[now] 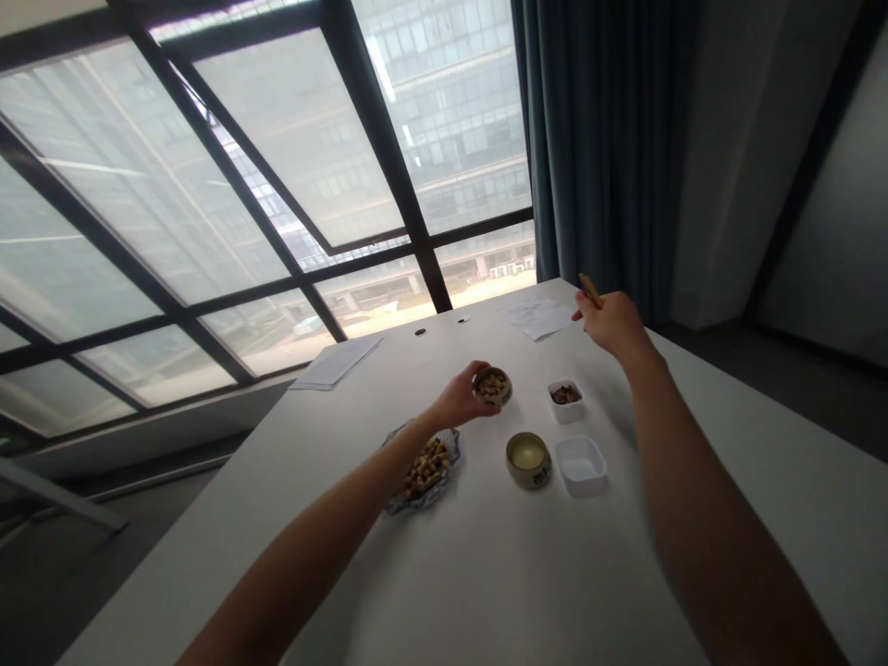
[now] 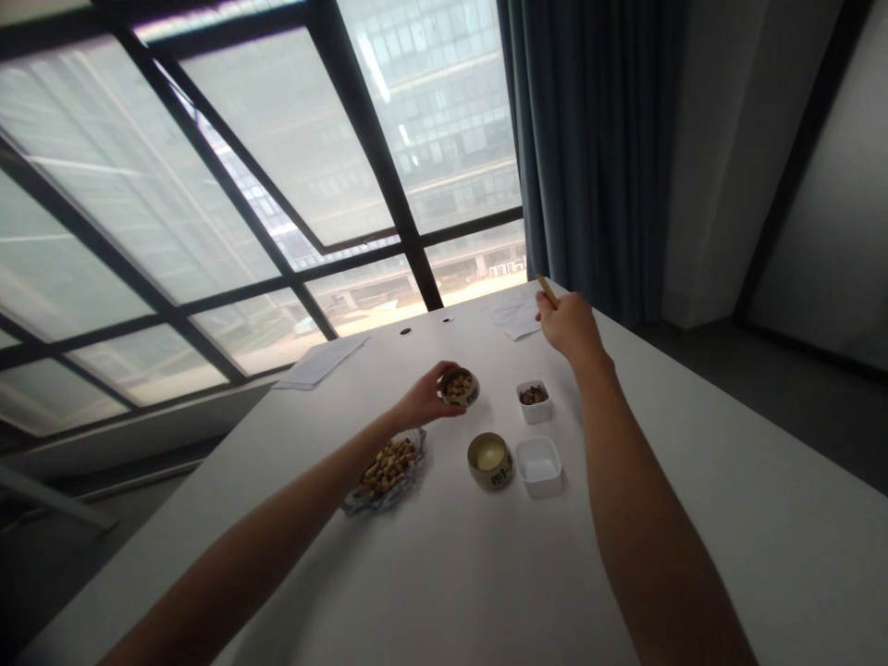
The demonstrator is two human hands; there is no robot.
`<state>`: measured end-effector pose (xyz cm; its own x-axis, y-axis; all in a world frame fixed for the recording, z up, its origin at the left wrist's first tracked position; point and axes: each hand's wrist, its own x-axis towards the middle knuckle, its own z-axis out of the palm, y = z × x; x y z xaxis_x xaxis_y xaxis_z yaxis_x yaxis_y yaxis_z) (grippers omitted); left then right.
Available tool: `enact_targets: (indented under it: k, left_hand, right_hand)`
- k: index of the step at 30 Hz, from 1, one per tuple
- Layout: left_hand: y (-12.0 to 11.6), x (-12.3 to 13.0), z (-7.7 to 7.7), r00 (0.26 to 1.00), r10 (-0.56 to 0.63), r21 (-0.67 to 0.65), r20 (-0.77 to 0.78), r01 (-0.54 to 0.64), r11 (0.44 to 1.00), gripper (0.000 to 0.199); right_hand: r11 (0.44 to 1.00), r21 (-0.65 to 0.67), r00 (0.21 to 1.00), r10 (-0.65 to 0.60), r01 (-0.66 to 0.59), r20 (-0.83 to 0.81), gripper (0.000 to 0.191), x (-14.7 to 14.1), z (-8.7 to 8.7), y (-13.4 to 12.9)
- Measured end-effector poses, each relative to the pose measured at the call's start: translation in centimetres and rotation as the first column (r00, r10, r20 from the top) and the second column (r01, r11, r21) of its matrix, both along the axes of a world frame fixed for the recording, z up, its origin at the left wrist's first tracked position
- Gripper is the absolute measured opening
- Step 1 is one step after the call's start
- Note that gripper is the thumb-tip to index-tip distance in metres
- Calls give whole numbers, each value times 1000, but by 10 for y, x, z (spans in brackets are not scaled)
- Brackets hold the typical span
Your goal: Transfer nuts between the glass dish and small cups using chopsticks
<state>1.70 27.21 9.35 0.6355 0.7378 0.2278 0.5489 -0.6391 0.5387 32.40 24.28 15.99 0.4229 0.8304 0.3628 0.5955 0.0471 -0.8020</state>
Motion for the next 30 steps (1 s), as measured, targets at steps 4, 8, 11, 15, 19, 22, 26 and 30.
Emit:
enact_targets:
  k: [4,8,11,15,19,22,26,30]
  left_hand:
    - [-29,-49,33,996,91,124,19,-92,988,74]
    - [-67,-105,47,983,172,198,-66,-156,968,69]
    - [-92,-138,46,969,173,192,-175,-139,972,69]
    - [-111,-162,43,934,186,195,-304,-130,972,68]
    - [-117,-169,46,881,244,255,-406,-147,956,66]
    - [-117,-168,50,828,263,303,-496,-119,946,69]
    - [-115,-164,50,748,275,359,-604,-52,932,71]
    - [-109,-160,48,725,257,379,-639,5,926,69]
  right_hand:
    - [931,366,969,82,10,-234,64,-14,30,-26]
    - [844,531,934,242,-70,-261,61,-43,52,-54]
    - [828,520,891,380,-210,-246,63,-78,54,-68]
    - [744,441,759,624,-503,-186,60,-138,39,-79]
    - [577,284,559,815,-766,-152,45,-190,14,-90]
    - [549,247,535,835,-798,-128,40,-210,-1,-92]
    - [647,202,626,763,-736,-164,39,-211,-7,-87]
    - [707,151,688,708,-691,-160,37,-201,-4,-80]
